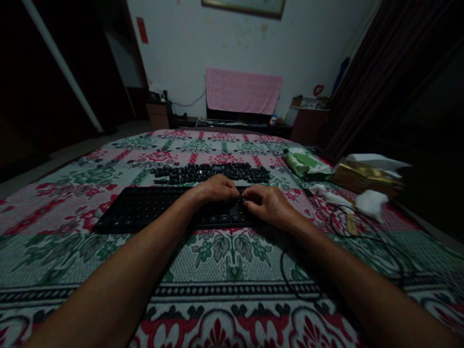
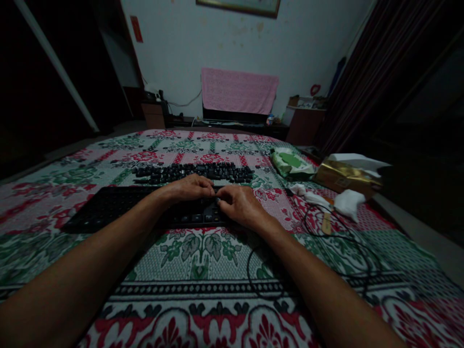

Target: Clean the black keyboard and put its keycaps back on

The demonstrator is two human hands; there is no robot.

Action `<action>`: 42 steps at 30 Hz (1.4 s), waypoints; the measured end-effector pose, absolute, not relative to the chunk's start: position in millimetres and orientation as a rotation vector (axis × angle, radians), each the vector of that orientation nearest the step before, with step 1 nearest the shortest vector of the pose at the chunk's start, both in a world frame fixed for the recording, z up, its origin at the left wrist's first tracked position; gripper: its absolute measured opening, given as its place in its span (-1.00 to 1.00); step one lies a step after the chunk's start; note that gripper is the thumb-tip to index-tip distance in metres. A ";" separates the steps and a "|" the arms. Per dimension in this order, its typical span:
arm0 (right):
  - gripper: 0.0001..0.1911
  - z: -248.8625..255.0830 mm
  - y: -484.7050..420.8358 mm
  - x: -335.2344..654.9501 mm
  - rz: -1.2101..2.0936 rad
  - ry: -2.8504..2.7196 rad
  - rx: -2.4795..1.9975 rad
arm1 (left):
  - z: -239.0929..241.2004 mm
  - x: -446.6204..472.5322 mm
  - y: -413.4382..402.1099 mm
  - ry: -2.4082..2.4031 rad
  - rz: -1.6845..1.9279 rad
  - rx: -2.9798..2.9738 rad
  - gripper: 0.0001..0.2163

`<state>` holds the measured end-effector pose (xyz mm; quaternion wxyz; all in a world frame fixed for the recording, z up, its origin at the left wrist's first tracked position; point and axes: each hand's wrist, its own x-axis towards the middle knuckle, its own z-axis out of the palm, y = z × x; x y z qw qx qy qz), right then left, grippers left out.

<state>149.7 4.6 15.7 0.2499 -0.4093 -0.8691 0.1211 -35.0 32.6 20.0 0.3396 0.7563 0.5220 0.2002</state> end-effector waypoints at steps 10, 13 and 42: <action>-0.82 28.7 -2.7 159.9 0.827 -2.541 -1.136 | 30.2 -41.7 27.6 1.202 0.248 2.298 -0.82; -0.82 29.4 -4.4 158.1 0.852 -2.545 -1.189 | 30.9 -41.0 27.0 1.210 0.243 2.331 -0.83; -0.77 23.3 2.4 155.2 1.175 -2.350 -1.305 | 30.7 -28.5 21.0 1.354 0.011 2.360 -0.41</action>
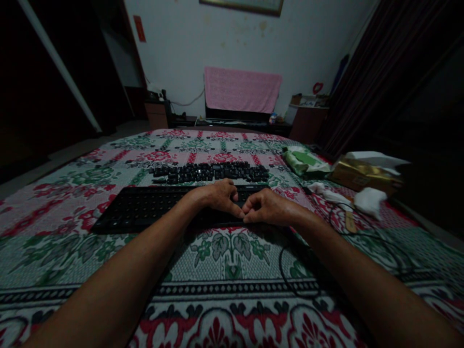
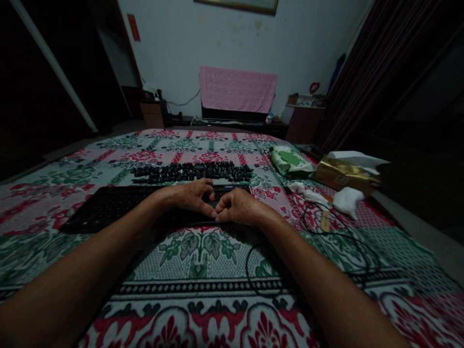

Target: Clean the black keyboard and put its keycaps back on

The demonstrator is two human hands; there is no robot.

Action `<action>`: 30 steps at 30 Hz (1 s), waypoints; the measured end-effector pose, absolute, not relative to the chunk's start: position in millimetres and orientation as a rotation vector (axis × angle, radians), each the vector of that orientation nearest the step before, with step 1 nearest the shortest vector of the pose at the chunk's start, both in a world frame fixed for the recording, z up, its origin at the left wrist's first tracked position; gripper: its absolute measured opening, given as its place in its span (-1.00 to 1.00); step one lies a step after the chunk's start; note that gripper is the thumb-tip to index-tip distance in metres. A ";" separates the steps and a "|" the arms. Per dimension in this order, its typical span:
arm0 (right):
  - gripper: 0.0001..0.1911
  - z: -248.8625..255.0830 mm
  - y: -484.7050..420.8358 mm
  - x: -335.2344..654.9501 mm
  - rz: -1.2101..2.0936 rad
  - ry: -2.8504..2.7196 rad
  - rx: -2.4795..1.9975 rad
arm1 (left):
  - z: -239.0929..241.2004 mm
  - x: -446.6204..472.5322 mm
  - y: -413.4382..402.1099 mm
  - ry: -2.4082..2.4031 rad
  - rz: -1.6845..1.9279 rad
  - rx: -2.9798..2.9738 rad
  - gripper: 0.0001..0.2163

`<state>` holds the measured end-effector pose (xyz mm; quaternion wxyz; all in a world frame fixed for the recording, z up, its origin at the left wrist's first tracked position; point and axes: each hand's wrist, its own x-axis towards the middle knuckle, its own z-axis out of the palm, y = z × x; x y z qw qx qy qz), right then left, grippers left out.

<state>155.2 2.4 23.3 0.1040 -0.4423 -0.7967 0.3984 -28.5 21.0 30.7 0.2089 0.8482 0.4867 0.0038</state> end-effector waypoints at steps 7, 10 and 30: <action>-0.74 21.3 4.3 157.0 1.224 -2.322 -1.270 | 33.2 -28.0 18.1 1.365 0.001 2.349 -0.42; -0.73 20.6 5.8 157.6 1.248 -2.330 -1.253 | 32.3 -28.0 17.9 1.365 0.008 2.347 -0.39; -0.78 22.3 4.0 157.1 1.178 -2.387 -1.236 | 31.1 -27.3 18.7 1.349 -0.024 2.391 -0.40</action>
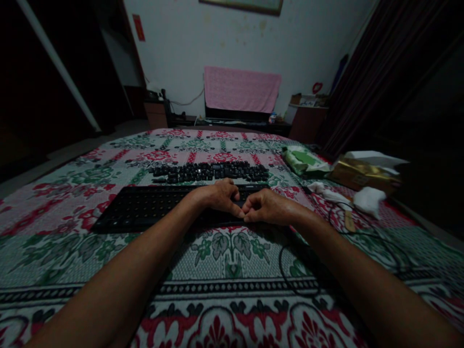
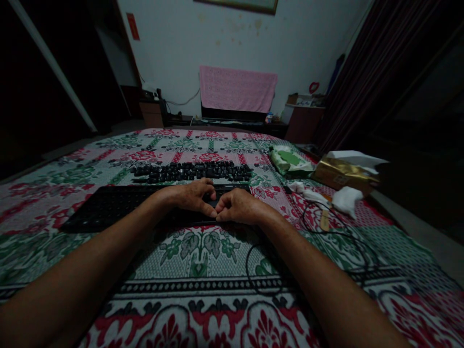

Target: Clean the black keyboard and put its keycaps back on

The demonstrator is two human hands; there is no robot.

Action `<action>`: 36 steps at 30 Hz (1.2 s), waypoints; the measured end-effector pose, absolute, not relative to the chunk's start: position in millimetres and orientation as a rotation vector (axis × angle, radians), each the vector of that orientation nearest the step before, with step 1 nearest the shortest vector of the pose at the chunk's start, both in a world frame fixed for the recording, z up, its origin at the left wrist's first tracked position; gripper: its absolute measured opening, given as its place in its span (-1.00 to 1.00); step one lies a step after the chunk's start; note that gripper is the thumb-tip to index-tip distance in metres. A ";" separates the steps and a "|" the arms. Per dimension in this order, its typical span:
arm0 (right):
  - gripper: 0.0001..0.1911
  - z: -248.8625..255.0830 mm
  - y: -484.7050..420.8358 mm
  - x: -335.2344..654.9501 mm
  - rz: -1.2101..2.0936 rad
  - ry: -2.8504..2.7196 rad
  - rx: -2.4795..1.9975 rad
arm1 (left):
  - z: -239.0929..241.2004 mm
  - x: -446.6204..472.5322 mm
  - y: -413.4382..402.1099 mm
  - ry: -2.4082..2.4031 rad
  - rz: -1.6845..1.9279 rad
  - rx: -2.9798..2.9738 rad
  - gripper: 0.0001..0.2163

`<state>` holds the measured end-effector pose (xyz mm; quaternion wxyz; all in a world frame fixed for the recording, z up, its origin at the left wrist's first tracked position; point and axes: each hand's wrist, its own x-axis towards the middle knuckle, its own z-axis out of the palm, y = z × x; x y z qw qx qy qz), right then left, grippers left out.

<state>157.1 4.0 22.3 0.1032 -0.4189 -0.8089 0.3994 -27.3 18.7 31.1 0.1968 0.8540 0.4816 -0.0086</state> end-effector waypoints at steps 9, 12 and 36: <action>-0.79 23.7 2.1 155.6 1.216 -2.365 -1.264 | 33.5 -25.4 16.6 1.386 -0.040 2.378 -0.40; -0.77 23.0 2.1 156.8 1.216 -2.376 -1.250 | 32.1 -29.1 18.0 1.330 -0.008 2.392 -0.42; -0.80 29.0 -1.4 150.5 1.069 -2.417 -1.348 | 31.5 -32.8 18.4 1.302 0.012 2.381 -0.47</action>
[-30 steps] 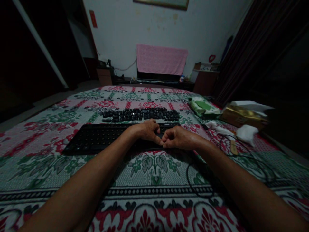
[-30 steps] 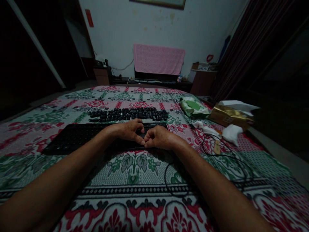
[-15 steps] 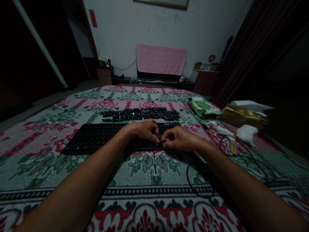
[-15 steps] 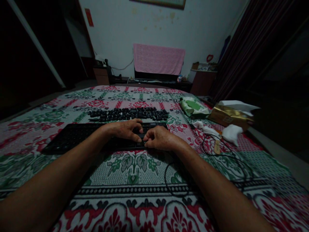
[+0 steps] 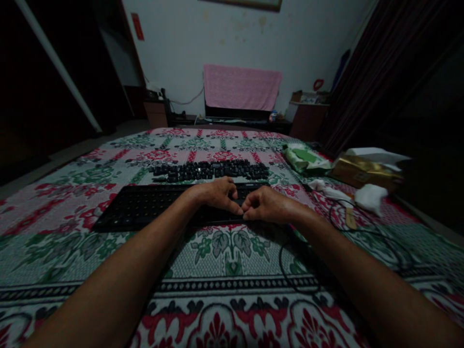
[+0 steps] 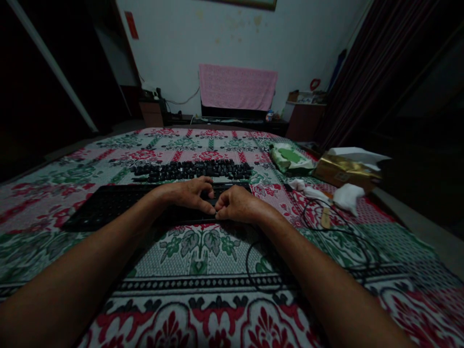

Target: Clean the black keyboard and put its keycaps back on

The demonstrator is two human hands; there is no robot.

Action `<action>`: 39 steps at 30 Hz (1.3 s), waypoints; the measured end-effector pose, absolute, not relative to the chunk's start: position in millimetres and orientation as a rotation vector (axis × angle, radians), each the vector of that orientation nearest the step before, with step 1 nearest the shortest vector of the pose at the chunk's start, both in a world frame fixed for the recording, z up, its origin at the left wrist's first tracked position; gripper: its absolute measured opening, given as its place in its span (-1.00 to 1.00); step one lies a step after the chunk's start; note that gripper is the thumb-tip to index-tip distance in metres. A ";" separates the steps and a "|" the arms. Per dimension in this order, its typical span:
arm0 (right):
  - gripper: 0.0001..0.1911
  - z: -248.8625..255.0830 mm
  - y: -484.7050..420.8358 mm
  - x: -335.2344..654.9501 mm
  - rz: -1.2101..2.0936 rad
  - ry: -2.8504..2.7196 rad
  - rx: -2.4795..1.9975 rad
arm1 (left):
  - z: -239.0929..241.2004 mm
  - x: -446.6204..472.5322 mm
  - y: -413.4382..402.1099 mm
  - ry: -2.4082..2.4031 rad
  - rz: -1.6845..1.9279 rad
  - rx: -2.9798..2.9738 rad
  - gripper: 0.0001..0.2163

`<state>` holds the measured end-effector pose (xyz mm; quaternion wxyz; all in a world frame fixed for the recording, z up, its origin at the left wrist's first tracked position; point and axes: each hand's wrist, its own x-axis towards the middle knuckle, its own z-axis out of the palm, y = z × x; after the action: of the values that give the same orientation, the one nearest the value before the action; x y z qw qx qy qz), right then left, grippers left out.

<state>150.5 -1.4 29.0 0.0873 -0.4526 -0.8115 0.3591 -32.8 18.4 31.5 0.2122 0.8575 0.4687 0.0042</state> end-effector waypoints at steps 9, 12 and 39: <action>-0.81 30.0 -5.7 150.6 0.966 -2.499 -1.302 | 30.1 -30.8 19.2 1.324 0.037 2.363 -0.44; -0.81 31.8 -6.4 150.4 0.963 -2.522 -1.282 | 30.8 -31.9 18.8 1.310 0.037 2.361 -0.45; -0.81 25.3 0.2 145.7 1.289 -1.870 -1.107 | 31.8 -40.2 21.7 1.170 0.123 2.371 -0.66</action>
<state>145.7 0.2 25.3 0.3025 -0.4175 -0.7054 0.4863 -40.2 21.7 31.8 0.2449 0.8684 0.4287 0.0450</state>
